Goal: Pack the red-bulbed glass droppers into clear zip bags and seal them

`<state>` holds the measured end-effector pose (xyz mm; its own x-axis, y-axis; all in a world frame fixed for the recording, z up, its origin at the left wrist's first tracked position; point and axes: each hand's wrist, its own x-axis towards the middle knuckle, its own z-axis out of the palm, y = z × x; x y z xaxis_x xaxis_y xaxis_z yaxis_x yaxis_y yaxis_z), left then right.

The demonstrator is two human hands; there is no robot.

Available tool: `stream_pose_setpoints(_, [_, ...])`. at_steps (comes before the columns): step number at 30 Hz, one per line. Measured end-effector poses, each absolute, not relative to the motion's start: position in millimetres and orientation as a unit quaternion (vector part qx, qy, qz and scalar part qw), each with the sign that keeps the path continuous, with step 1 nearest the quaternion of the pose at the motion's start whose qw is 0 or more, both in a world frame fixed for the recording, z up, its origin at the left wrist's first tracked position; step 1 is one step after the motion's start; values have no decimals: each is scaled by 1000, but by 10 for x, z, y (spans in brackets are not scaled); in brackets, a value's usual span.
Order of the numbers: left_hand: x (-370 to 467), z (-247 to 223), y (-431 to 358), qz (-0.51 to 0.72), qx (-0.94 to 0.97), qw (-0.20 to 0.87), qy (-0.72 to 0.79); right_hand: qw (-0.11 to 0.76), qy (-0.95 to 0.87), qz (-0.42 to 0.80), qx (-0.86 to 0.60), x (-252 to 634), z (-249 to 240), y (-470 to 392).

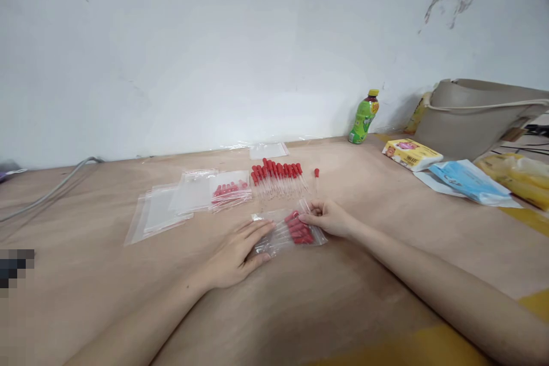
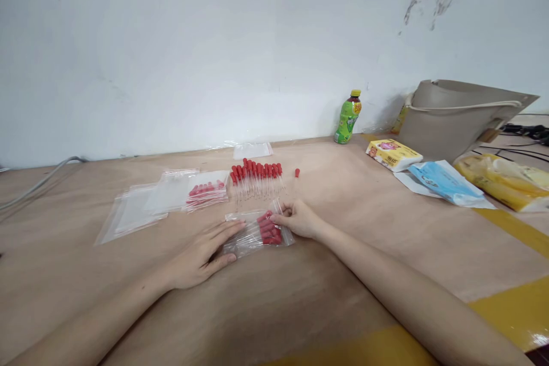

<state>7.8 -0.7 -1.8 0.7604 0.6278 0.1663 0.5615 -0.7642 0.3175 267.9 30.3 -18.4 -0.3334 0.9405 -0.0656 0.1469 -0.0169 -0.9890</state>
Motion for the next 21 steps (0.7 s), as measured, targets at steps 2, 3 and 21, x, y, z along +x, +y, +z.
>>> stream_pose_setpoints(2, [85, -23, -29, 142, 931, 129, 309, 375, -588, 573, -429, 2688, -137, 269])
stream_pose_setpoints(3, [88, -24, -43, 153, 933, 127, 301, 382, -571, 597, -413, 2707, -109, 259])
stream_pose_setpoints(21, [-1076, -124, 819, 151, 691, -50, 705, 565, -334, 685, -315, 1386, 188, 904])
